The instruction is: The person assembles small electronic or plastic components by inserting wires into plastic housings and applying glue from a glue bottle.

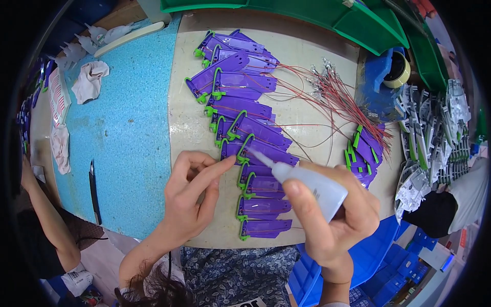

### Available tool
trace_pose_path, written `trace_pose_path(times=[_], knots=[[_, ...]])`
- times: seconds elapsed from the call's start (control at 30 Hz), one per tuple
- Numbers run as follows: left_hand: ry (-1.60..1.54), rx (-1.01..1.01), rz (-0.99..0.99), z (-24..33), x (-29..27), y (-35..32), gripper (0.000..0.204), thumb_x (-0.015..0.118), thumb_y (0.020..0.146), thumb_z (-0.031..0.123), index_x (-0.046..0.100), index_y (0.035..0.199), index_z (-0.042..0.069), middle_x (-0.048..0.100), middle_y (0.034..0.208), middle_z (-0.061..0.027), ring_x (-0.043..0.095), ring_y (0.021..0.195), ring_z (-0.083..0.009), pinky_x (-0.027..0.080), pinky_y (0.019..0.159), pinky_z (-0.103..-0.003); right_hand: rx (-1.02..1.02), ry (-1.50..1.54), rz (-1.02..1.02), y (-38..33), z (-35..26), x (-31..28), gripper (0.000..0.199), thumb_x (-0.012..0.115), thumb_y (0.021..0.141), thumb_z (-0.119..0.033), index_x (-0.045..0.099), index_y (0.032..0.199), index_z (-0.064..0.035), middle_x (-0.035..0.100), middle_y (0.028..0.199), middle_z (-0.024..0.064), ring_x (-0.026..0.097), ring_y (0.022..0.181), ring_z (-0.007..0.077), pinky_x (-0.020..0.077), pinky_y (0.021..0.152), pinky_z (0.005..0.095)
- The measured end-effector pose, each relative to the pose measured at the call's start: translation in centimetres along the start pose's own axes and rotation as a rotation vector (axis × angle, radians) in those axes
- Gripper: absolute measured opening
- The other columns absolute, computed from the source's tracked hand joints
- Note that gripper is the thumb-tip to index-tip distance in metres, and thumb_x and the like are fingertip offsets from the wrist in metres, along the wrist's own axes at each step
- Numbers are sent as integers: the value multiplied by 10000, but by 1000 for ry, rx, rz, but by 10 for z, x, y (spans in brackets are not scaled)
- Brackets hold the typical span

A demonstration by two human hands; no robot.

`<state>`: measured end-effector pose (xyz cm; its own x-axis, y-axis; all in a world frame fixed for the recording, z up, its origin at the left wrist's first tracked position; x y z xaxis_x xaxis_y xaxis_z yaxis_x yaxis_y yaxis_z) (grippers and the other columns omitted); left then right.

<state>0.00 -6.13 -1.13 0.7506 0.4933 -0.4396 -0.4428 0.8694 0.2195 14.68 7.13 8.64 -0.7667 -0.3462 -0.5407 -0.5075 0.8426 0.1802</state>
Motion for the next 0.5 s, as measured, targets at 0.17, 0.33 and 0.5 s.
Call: trace_pose_path(times=[0.17, 0.33, 0.5], knots=[[-21, -18, 107, -2, -9, -9, 295, 578, 796, -139, 661, 1051, -17, 566, 976, -144, 594, 786, -252, 492, 677, -325, -160, -101, -161, -5, 6, 5, 221, 828, 756, -70, 722, 897, 64, 716, 766, 151, 646, 596, 170, 467, 522, 281], [-51, -38, 166, -4, -10, -8, 263, 560, 799, -159, 637, 1007, -19, 587, 966, -142, 613, 796, -257, 492, 668, -313, -119, -144, -202, 0, 9, 19, 238, 834, 763, -79, 711, 911, 62, 695, 728, 142, 648, 595, 163, 466, 522, 277], [-75, -68, 155, -5, -10, -9, 278, 557, 795, -166, 633, 1019, -19, 588, 962, -143, 614, 793, -259, 492, 667, -310, -88, -131, -190, 0, 9, 16, 240, 833, 763, -76, 708, 911, 66, 690, 723, 140, 643, 588, 159, 463, 518, 276]])
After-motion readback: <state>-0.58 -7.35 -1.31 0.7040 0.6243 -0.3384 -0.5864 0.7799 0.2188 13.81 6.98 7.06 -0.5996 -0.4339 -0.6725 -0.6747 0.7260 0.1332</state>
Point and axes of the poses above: each hand's wrist, its own y-axis towards the middle knuckle, its own x-axis out of the palm, z = x × y, the point moved 1 cm from there along y, towards the middle knuckle
